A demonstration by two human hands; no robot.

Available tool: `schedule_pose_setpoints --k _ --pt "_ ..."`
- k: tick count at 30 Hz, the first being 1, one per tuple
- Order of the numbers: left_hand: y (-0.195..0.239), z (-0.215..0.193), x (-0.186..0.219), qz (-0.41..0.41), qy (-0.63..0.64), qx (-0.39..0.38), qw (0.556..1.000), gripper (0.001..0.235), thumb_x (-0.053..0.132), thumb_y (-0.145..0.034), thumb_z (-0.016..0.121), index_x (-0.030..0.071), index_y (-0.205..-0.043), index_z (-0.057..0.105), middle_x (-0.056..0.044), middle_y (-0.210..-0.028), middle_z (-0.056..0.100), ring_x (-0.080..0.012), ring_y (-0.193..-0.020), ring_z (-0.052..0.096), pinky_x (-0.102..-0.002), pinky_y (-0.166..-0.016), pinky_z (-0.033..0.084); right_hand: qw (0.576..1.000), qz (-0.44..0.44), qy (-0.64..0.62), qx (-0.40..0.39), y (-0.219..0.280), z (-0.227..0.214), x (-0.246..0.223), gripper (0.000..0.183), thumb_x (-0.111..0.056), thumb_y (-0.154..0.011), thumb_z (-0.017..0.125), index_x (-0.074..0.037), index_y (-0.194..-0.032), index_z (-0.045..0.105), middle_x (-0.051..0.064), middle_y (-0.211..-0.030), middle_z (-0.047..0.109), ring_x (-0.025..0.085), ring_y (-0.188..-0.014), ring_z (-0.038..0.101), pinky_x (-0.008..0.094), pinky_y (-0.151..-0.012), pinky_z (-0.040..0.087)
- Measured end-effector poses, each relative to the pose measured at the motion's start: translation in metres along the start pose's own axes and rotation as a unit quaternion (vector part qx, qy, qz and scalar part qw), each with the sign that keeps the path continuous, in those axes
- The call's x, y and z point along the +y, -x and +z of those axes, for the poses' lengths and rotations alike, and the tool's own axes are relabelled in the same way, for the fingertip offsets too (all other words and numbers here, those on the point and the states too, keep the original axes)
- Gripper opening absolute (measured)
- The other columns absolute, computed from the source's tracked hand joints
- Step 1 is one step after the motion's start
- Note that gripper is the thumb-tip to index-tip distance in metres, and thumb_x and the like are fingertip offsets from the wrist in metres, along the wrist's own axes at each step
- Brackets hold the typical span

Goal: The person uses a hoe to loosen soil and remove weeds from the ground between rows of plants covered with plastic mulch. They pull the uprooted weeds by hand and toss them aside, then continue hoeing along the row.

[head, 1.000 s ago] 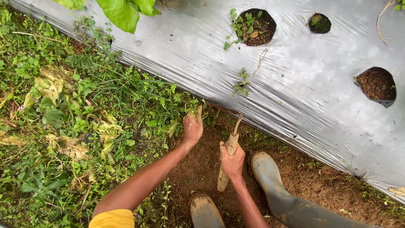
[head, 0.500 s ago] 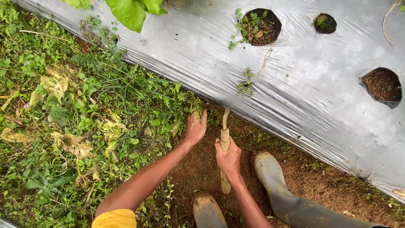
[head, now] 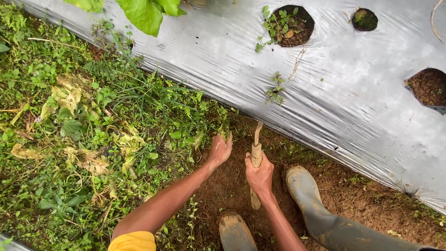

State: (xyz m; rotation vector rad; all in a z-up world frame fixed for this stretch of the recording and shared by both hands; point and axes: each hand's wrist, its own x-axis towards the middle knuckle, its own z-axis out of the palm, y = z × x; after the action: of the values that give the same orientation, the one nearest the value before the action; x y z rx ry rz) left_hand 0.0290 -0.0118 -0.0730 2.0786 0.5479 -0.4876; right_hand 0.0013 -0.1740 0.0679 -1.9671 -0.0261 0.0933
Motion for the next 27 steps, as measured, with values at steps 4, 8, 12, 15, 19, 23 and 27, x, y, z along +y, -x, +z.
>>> schedule_pose_setpoints --k 4,8,12,15,19,23,27 --pt "0.018 -0.008 0.010 0.012 0.098 0.019 0.995 0.069 0.041 -0.110 0.031 -0.022 -0.129 0.052 -0.029 -0.095 0.074 -0.0312 -0.083 0.076 -0.044 -0.075 0.061 0.998 0.062 0.011 -0.008 0.003 -0.003 0.018 0.026 -0.005 -0.088 0.069 -0.005 -0.067 0.054 0.008 -0.048 0.052 0.013 -0.041 0.041 0.032 -0.042 0.032" --pt "0.024 -0.016 0.027 0.013 0.069 0.000 0.998 0.046 0.027 -0.104 0.041 -0.009 -0.110 0.069 -0.023 -0.104 0.072 -0.0336 -0.096 0.070 -0.048 -0.081 0.058 0.996 0.087 -0.026 -0.021 0.000 -0.005 0.035 0.026 -0.008 -0.090 0.069 -0.010 -0.068 0.055 0.004 -0.049 0.053 0.011 -0.041 0.045 0.025 -0.040 0.035" --pt "0.013 -0.002 0.022 -0.012 0.051 -0.022 0.998 0.046 0.035 -0.104 0.042 0.007 -0.093 0.077 -0.007 -0.077 0.076 -0.0289 -0.090 0.073 -0.046 -0.081 0.058 0.993 0.104 0.006 -0.050 0.000 -0.003 0.055 0.028 -0.009 -0.090 0.070 -0.012 -0.067 0.055 0.001 -0.049 0.053 0.010 -0.040 0.045 0.024 -0.040 0.035" --pt "-0.005 0.016 -0.004 -0.048 0.037 -0.073 0.996 0.061 0.050 -0.104 0.030 0.011 -0.102 0.076 -0.003 -0.087 0.077 -0.0288 -0.105 0.071 -0.049 -0.097 0.053 0.993 0.106 0.026 -0.044 0.006 -0.009 0.027 0.028 -0.010 -0.089 0.071 -0.010 -0.067 0.055 0.003 -0.050 0.051 0.012 -0.043 0.045 0.027 -0.043 0.037" --pt "0.001 0.011 -0.004 -0.052 -0.007 -0.082 0.995 0.050 0.043 -0.102 0.036 0.012 -0.105 0.075 -0.001 -0.092 0.078 -0.0310 -0.117 0.067 -0.052 -0.103 0.050 0.994 0.105 0.006 -0.026 0.001 -0.003 0.020 0.030 -0.010 -0.090 0.070 -0.012 -0.066 0.053 0.002 -0.049 0.050 0.010 -0.042 0.044 0.026 -0.043 0.034" --pt "-0.009 0.030 -0.047 -0.028 -0.049 -0.129 0.990 0.060 0.048 -0.105 0.032 0.004 -0.119 0.070 -0.010 -0.125 0.064 -0.0374 -0.136 0.048 -0.058 -0.111 0.041 0.994 0.104 -0.033 -0.015 -0.002 -0.002 0.010 0.030 -0.009 -0.091 0.068 -0.012 -0.066 0.052 0.003 -0.049 0.051 0.011 -0.042 0.045 0.025 -0.044 0.035" --pt "0.063 -0.021 -0.013 -0.056 0.004 -0.237 0.970 0.060 0.037 -0.110 0.031 -0.009 -0.148 0.041 -0.021 -0.109 0.071 -0.0299 -0.106 0.070 -0.060 -0.115 0.036 0.993 0.116 -0.034 -0.017 0.000 0.000 -0.004 0.027 -0.013 -0.093 0.067 -0.012 -0.069 0.053 0.004 -0.050 0.052 0.013 -0.045 0.047 0.028 -0.047 0.036"
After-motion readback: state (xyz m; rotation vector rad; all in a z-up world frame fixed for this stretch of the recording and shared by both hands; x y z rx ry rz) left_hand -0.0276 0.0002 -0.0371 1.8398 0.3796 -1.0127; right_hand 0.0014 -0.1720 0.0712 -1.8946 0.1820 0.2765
